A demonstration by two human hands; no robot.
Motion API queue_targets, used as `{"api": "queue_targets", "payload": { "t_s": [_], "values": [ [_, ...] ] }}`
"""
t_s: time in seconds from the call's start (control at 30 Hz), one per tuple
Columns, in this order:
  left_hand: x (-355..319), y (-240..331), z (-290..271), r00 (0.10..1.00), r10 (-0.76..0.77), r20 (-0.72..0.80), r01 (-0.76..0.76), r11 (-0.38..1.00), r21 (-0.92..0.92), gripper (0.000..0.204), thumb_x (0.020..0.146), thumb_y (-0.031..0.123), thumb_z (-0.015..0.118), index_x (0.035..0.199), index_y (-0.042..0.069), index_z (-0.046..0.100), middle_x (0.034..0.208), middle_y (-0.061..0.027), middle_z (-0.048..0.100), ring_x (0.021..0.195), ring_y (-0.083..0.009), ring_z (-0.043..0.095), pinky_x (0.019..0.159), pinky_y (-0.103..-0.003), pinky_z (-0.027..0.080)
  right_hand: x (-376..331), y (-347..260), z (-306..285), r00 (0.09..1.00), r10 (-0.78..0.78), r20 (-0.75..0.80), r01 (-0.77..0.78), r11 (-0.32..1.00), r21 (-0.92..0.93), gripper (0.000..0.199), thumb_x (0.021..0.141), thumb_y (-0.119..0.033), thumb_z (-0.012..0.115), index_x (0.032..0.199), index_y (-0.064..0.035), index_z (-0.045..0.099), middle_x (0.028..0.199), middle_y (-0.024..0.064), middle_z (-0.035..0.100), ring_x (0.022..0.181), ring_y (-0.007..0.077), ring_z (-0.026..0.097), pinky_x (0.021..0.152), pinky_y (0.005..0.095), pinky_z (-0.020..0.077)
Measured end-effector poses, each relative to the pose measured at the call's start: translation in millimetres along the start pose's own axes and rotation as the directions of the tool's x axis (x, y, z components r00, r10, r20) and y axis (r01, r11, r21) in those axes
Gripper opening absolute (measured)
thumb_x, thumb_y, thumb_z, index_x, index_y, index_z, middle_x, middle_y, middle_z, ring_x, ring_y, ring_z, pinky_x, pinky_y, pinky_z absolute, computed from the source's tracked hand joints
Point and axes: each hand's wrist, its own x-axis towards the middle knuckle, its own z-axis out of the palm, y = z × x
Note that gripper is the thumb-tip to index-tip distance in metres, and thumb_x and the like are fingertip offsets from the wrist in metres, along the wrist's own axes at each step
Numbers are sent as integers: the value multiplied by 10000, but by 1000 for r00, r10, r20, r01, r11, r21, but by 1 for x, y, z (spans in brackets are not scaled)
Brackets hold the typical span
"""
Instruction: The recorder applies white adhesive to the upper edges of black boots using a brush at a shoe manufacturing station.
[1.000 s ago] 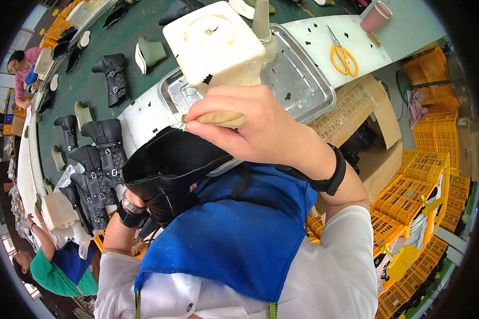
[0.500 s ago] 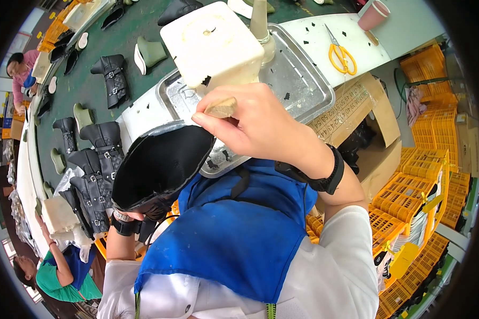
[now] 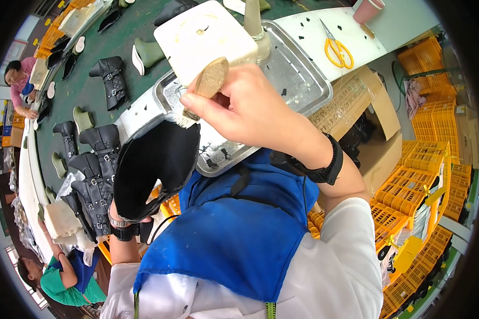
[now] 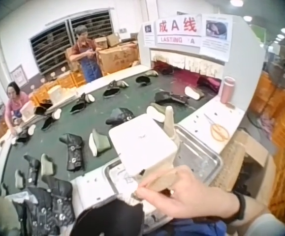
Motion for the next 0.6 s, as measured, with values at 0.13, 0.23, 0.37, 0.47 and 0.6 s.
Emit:
{"api": "queue_targets", "payload": {
  "t_s": [0.13,0.23,0.37,0.47,0.6],
  "values": [
    [16,19,26,979,154,-131,-139,983,121,985,491,177,860,1299,-16,330,1250,-164,445,1139,-252,463,974,-350,344,6,0,1,995,83,50,-80,995,-63,195,800,-149,594,682,5,581,521,107,519,449,221,505,444,311,386],
    [18,14,33,931,323,-170,-236,889,393,959,474,188,855,1273,-6,362,1190,-174,490,1077,-289,505,946,-397,359,8,6,5,999,51,10,-50,997,-57,212,792,-144,597,648,8,563,504,115,509,446,235,514,441,324,384],
    [20,17,33,852,498,-162,-225,627,746,927,491,185,840,1264,1,362,1157,-174,508,1028,-309,526,908,-412,385,10,8,12,997,68,37,-66,996,-53,206,786,-145,602,655,10,570,500,112,514,442,225,514,440,319,384],
    [22,17,36,857,473,-207,-152,614,775,936,500,162,840,1277,-3,343,1166,-174,498,1027,-301,529,893,-371,411,4,9,12,991,132,0,-132,991,6,205,793,-156,607,681,15,586,491,74,508,438,158,492,434,290,371],
    [28,14,36,792,569,-221,-138,520,843,885,504,174,808,1257,9,376,1117,-153,535,1000,-328,526,916,-487,351,-2,-1,12,949,314,9,-307,922,237,196,802,-162,609,760,29,606,530,29,522,476,71,461,438,246,353]
  ]
}}
